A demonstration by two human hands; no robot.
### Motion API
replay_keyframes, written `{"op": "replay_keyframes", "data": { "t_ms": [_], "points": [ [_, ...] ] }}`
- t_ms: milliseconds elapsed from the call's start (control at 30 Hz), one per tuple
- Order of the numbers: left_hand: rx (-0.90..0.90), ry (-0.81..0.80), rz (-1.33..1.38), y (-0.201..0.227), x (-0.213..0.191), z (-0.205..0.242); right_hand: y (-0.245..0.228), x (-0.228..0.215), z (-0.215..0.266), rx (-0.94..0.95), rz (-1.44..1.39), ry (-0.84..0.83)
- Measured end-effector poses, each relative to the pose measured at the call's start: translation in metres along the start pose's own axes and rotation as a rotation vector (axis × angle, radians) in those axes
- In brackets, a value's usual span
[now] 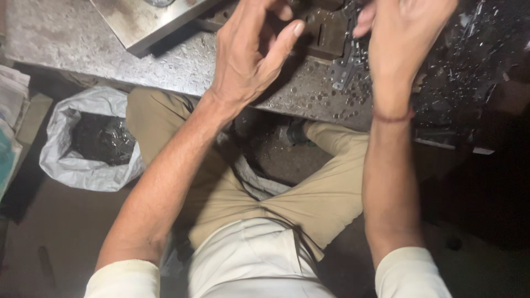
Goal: The person sits cross-legged on the floor and uses a manual press to punch holes into small metal strips. They repeatedly pick up a strip, place it in the press, pull the lever to punch a hole, and then drop the finished piece into a white bag.
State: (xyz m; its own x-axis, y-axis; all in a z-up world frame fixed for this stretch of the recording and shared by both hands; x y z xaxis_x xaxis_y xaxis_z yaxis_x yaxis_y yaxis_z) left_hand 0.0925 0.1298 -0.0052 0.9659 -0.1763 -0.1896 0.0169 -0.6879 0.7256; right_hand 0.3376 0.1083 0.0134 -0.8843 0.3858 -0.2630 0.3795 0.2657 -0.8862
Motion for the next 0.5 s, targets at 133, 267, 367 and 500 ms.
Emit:
{"op": "replay_keyframes", "data": {
  "t_ms": [133,267,367,500],
  "points": [
    [0.047,-0.005,-0.036,-0.002,0.001,0.005,0.036,0.001,-0.008,0.046,-0.05,-0.084],
    [-0.008,0.032,-0.022,-0.001,-0.001,0.005,0.021,0.013,-0.017,0.135,0.032,-0.133],
    [-0.044,0.041,-0.006,0.001,-0.001,0.004,-0.018,0.004,-0.012,0.093,0.213,-0.09],
    [-0.003,0.172,-0.063,0.006,-0.006,0.005,-0.04,-0.001,0.001,-0.141,0.121,-0.089]
  ]
}}
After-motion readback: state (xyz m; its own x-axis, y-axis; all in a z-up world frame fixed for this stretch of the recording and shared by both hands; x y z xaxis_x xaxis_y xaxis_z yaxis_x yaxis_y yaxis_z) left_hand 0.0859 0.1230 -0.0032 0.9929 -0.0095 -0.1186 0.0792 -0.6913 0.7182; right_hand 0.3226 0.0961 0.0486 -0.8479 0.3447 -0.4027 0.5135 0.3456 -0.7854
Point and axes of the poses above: each hand's wrist, its own z-axis away from the middle knuckle, its own x-axis out of the palm, y = z × x, the point moved 4 cm from there along -z, towards the middle knuckle, and after that the axes turned 4 degrees about x, right-handed, at the moved point
